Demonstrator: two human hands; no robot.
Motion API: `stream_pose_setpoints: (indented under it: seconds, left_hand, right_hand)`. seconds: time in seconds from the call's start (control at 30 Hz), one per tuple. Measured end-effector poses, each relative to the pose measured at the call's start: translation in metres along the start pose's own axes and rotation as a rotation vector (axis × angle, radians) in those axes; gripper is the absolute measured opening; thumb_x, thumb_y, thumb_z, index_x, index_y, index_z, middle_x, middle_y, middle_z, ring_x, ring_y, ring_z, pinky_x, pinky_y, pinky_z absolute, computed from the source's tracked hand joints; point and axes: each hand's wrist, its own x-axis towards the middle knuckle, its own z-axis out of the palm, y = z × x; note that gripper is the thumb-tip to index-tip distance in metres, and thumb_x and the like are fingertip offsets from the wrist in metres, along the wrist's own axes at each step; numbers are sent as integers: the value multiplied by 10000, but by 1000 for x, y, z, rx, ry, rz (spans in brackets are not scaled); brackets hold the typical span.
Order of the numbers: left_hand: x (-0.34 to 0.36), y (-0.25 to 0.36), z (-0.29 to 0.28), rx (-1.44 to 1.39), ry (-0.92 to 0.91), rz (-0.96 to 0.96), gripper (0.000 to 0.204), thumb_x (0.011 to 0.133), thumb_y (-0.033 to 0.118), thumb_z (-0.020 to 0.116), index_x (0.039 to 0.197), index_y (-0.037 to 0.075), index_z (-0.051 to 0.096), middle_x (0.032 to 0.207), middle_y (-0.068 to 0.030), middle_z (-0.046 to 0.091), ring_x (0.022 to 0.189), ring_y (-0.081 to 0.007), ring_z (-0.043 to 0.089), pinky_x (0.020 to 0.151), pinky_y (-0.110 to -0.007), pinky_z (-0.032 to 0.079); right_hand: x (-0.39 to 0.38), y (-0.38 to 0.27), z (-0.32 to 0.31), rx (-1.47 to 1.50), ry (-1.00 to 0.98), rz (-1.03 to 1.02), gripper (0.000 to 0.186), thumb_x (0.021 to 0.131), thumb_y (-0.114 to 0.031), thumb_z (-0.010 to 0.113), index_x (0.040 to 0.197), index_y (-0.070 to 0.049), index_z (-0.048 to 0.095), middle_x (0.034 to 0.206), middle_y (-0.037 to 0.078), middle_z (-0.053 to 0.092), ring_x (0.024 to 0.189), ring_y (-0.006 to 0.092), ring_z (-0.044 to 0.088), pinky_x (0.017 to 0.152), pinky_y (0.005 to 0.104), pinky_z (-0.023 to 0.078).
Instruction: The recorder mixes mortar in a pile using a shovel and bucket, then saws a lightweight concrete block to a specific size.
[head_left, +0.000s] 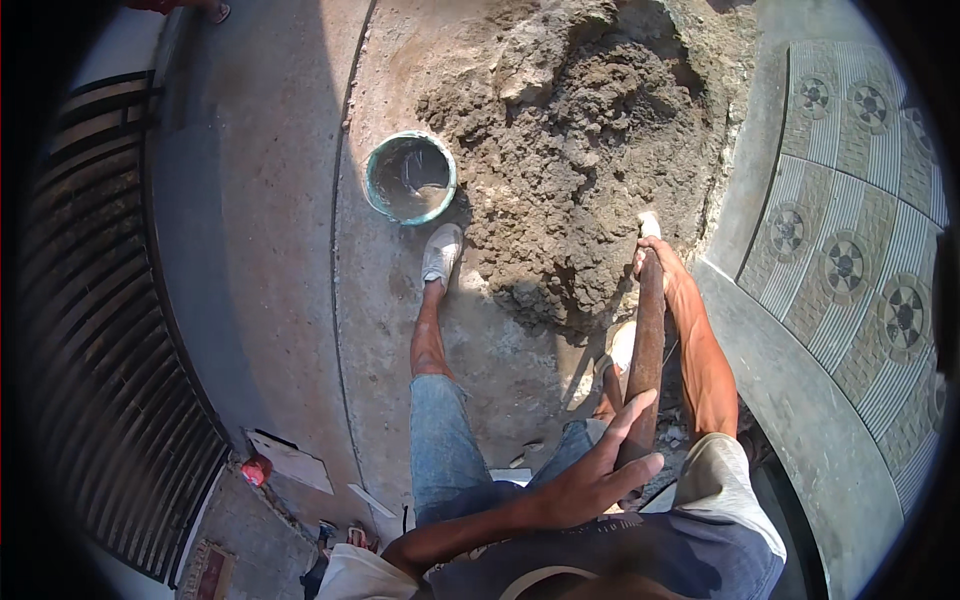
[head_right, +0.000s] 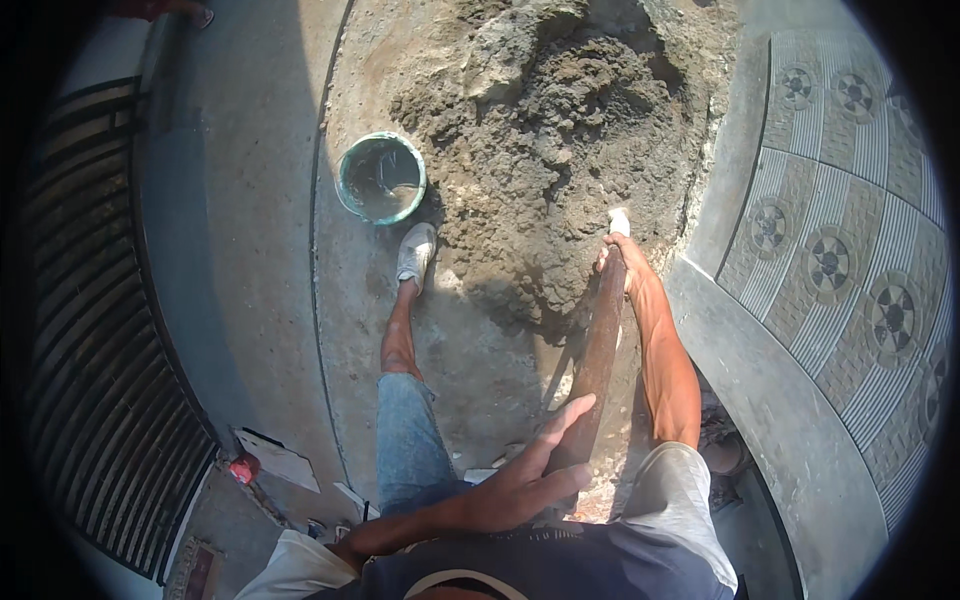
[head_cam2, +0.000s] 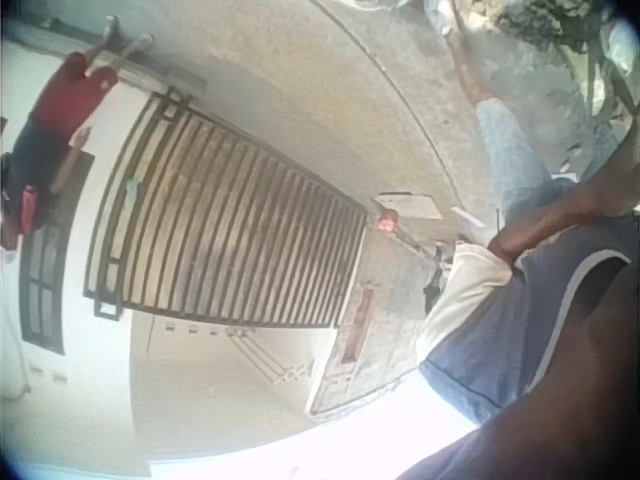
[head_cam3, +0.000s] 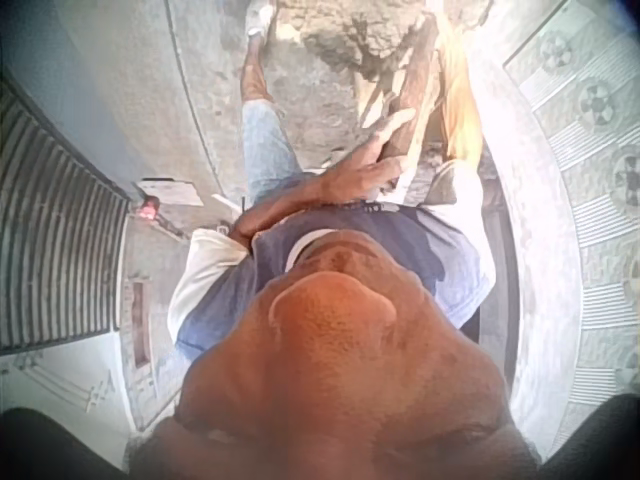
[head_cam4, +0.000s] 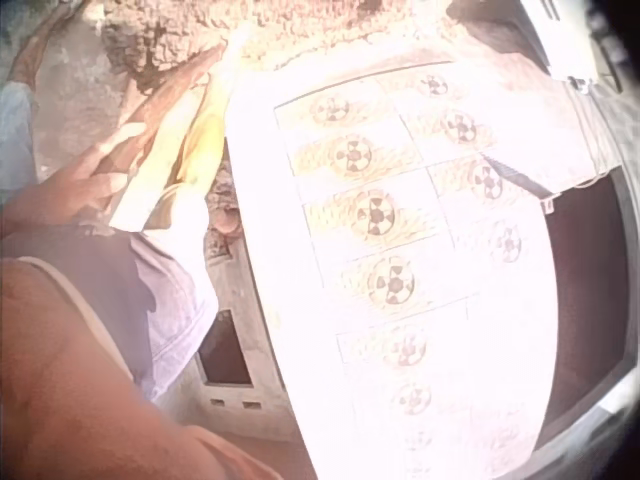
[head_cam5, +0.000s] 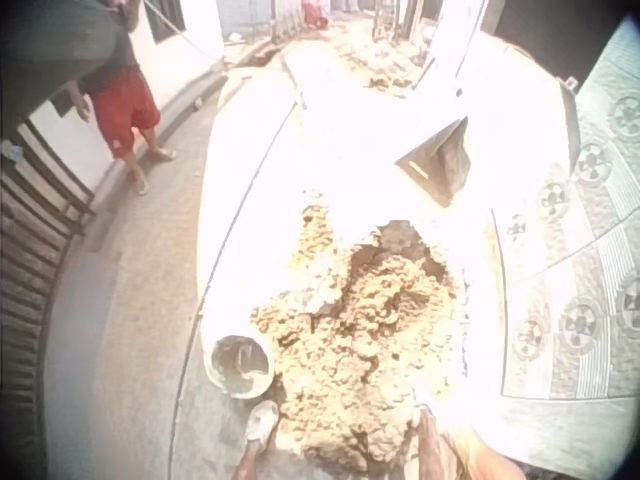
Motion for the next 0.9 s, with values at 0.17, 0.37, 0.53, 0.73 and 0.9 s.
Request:
stream_pose_setpoints:
  seconds: [0.17, 0.37, 0.53, 0.73, 0.9]
  left_hand:
    - [-64, 39, -9, -267, -173, -137, 729, 990, 212, 488, 1509, 27, 11, 1464, -186, 252, 1221, -210, 436, 1028, -340, 362]
    - [-143, 45, -52, -6, -8, 121, 790, 970, 184, 516, 1498, -5, -42, 1502, -235, 166, 1368, -263, 284, 1103, -370, 263]
    - [-181, -5, -112, 100, 342, 163, 905, 908, 241, 612, 1489, -29, -27, 1508, -281, 150, 1419, -323, 190, 1138, -387, 193]
    - [-157, -104, -242, 479, 805, -183, 804, 829, 256, 639, 1484, 59, 216, 1326, -285, 489, 1158, -414, 552, 958, -418, 440]
    - [-140, -197, -366, 789, 1210, -281, 674, 783, 118, 667, 1389, 70, 377, 1265, -190, 547, 1157, -390, 529, 959, -466, 442]
  right_hand:
    - [-35, 7, 73, -110, -37, 79, 162, 815, -100, 616, 866, -65, 467, 585, 52, 526, 439, 159, 504, 438, 305, 505]
    - [-43, 38, 222, -409, -137, 81, 114, 836, -116, 598, 823, -66, 497, 571, 40, 542, 435, 145, 524, 427, 283, 519]
    - [-27, 93, 333, -515, -116, 4, 128, 862, -155, 580, 861, -52, 504, 575, 48, 544, 430, 160, 532, 427, 303, 527]
    - [25, 153, 398, -549, -165, -319, 148, 870, -158, 579, 861, -25, 515, 637, 76, 563, 468, 175, 548, 426, 315, 511]
    - [54, 209, 392, -545, -246, -378, 158, 865, -96, 594, 938, -10, 483, 687, 103, 586, 559, 179, 589, 518, 316, 537]
